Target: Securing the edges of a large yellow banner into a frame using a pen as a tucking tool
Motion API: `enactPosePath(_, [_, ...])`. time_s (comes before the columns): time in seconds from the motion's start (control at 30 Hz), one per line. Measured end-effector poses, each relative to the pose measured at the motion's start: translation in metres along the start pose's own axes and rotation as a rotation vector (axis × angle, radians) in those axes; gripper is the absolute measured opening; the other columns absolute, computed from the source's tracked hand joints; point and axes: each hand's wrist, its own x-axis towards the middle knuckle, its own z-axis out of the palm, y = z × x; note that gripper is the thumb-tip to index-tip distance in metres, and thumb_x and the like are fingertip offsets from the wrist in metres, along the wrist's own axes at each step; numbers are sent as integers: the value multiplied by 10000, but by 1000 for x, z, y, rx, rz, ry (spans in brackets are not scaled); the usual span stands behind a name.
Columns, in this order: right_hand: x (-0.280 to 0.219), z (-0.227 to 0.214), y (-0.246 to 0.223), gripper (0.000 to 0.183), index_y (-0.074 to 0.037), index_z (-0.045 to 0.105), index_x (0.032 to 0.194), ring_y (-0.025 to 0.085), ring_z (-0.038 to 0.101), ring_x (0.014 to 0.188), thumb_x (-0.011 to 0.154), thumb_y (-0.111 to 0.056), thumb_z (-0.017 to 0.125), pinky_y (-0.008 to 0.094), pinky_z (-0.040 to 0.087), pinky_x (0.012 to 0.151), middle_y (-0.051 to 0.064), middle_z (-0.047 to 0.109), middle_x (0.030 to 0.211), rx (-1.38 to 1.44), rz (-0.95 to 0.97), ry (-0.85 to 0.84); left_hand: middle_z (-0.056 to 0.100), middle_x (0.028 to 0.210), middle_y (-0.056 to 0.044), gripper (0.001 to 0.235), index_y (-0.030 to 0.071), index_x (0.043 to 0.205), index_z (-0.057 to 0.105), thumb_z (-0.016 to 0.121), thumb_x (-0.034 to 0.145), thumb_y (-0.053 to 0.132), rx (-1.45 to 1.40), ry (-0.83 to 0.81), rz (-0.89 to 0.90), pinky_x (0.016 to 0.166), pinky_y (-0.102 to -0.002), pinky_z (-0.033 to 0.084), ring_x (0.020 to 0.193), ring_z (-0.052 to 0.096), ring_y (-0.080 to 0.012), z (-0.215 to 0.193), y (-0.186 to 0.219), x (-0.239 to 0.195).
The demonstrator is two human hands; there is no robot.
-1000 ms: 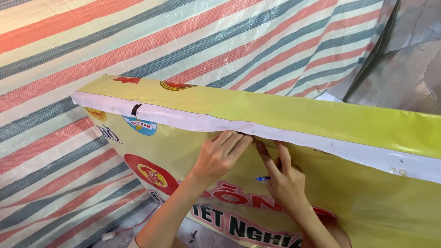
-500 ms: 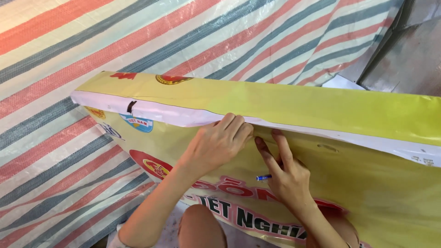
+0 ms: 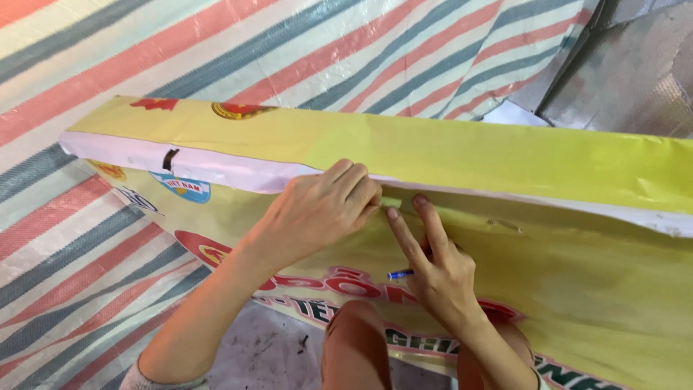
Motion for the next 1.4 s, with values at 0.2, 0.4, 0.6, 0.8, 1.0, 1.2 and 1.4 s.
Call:
enactPosePath(0.2, [-1,2,-1,694,-190,729,1384,120,467,618,771,128,657,287,463,544,186,520,1494,-89,-12,2,516,860,8,143,123,913,616,757,922,143,-61,-12,-28,472,-262,359,749,485,-104,-3,-1,0])
enactPosePath(0.4, [-4,7,-3,545,-148,771,1324,125,488,619,840,78,663,282,457,525,191,523,1483,-87,14,26,563,1088,3,235,147,1196,607,694,982,190,122,-6,50,638,-229,465,941,568,-97,13,6,-29])
enactPosePath(0.6, [-22,24,-1,493,-117,766,1230,143,563,652,773,47,683,281,456,514,245,493,1495,-28,40,28,693,1264,-1,414,162,1363,606,772,984,150,63,211,97,790,-244,656,1059,709,-144,28,16,-46])
enactPosePath(0.8, [-30,31,5,438,-137,773,1188,151,567,662,779,11,719,290,447,512,230,511,1444,-40,49,46,751,1126,-56,442,136,1374,520,756,1004,86,47,321,134,804,-274,673,997,711,-187,34,18,-43])
enactPosePath(1.0, [-30,28,5,498,-148,752,1226,156,586,658,751,-4,722,292,443,491,240,480,1494,-29,47,10,761,1064,-48,401,139,1320,573,766,970,97,87,310,197,888,-292,654,990,689,-194,37,15,-45])
enactPosePath(1.2, [-27,25,1,472,-134,767,1187,148,577,650,744,20,709,282,442,487,255,492,1480,-45,46,6,727,838,27,319,79,1289,625,735,989,60,288,343,127,825,-202,618,933,681,-122,42,29,-41])
enactPosePath(1.4, [-28,24,1,459,-122,763,1173,165,583,667,729,-11,725,295,460,518,259,479,1490,4,53,-23,696,979,-49,298,94,1262,618,715,982,61,285,296,149,703,-210,620,873,694,-129,45,25,-42])
